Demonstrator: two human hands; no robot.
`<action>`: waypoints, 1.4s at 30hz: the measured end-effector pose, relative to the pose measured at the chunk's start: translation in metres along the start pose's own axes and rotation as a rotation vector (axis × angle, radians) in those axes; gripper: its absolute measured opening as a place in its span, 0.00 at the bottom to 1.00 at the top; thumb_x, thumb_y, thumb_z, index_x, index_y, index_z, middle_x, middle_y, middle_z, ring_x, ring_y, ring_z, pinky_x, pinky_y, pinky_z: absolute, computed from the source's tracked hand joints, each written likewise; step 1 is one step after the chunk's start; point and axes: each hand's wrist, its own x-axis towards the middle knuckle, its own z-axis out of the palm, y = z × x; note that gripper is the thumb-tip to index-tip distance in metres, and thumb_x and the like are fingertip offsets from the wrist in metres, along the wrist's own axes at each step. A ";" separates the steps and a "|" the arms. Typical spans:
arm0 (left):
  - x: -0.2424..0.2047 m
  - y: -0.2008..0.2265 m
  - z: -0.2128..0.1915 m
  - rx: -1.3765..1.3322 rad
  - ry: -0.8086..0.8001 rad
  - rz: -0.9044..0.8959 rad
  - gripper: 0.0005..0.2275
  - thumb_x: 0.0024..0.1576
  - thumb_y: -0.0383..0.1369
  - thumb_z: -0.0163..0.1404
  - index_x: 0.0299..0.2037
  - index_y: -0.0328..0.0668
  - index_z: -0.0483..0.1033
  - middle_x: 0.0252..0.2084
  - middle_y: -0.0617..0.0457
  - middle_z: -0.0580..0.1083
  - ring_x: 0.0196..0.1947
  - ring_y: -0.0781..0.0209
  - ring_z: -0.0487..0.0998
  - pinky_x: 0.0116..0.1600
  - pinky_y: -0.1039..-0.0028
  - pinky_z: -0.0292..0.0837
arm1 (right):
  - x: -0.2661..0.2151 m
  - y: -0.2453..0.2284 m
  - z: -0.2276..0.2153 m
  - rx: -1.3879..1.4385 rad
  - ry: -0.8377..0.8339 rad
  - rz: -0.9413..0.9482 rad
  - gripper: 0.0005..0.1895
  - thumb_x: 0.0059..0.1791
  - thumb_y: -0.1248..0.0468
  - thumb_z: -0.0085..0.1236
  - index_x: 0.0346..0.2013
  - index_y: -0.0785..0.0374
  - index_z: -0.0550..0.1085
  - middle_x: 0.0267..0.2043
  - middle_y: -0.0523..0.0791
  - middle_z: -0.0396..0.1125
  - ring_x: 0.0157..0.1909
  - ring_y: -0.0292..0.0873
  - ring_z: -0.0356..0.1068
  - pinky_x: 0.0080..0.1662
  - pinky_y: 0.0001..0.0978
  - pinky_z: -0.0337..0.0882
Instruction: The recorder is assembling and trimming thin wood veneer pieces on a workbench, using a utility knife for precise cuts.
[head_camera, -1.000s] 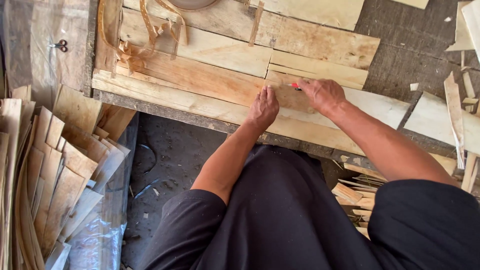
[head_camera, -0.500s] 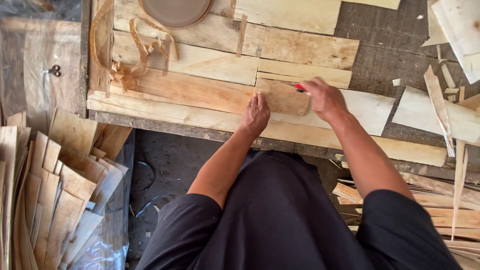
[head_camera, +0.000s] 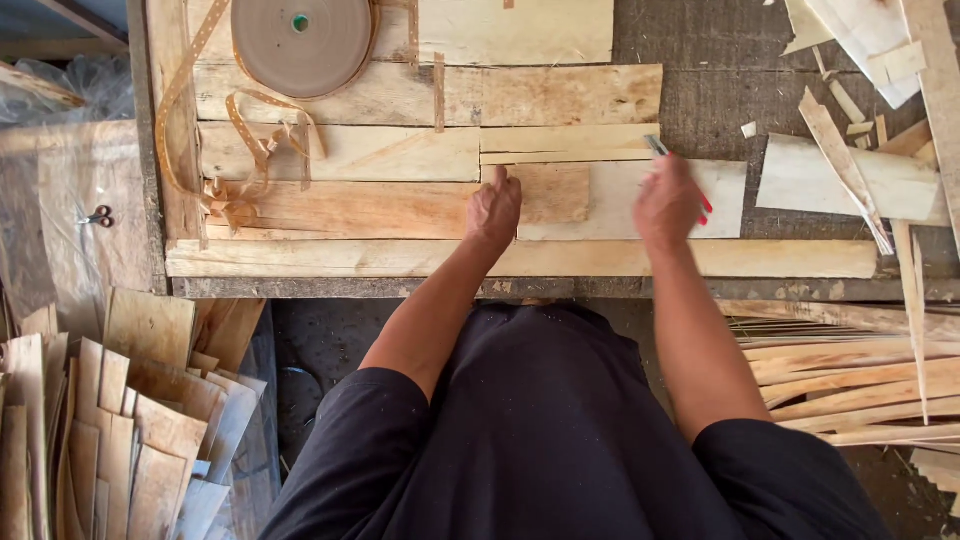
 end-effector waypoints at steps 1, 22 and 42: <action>-0.004 0.000 -0.006 0.000 -0.002 0.005 0.09 0.53 0.21 0.50 0.43 0.33 0.76 0.54 0.39 0.69 0.37 0.48 0.81 0.35 0.59 0.79 | -0.006 -0.016 0.004 -0.002 0.000 0.005 0.12 0.51 0.65 0.61 0.48 0.57 0.71 0.44 0.48 0.71 0.47 0.51 0.72 0.46 0.48 0.71; 0.021 -0.034 -0.060 -0.725 0.101 -0.128 0.11 0.49 0.34 0.67 0.36 0.38 0.83 0.33 0.47 0.81 0.31 0.57 0.78 0.37 0.68 0.72 | -0.018 -0.043 0.027 1.425 -0.526 0.548 0.08 0.55 0.59 0.55 0.35 0.56 0.69 0.27 0.34 0.60 0.27 0.30 0.56 0.33 0.28 0.64; 0.022 -0.011 -0.067 -1.489 0.010 -0.265 0.06 0.53 0.31 0.63 0.37 0.38 0.86 0.29 0.53 0.82 0.24 0.72 0.76 0.30 0.78 0.72 | 0.009 -0.091 -0.054 0.887 -0.211 0.245 0.15 0.57 0.55 0.54 0.32 0.61 0.72 0.21 0.36 0.58 0.25 0.30 0.53 0.29 0.28 0.56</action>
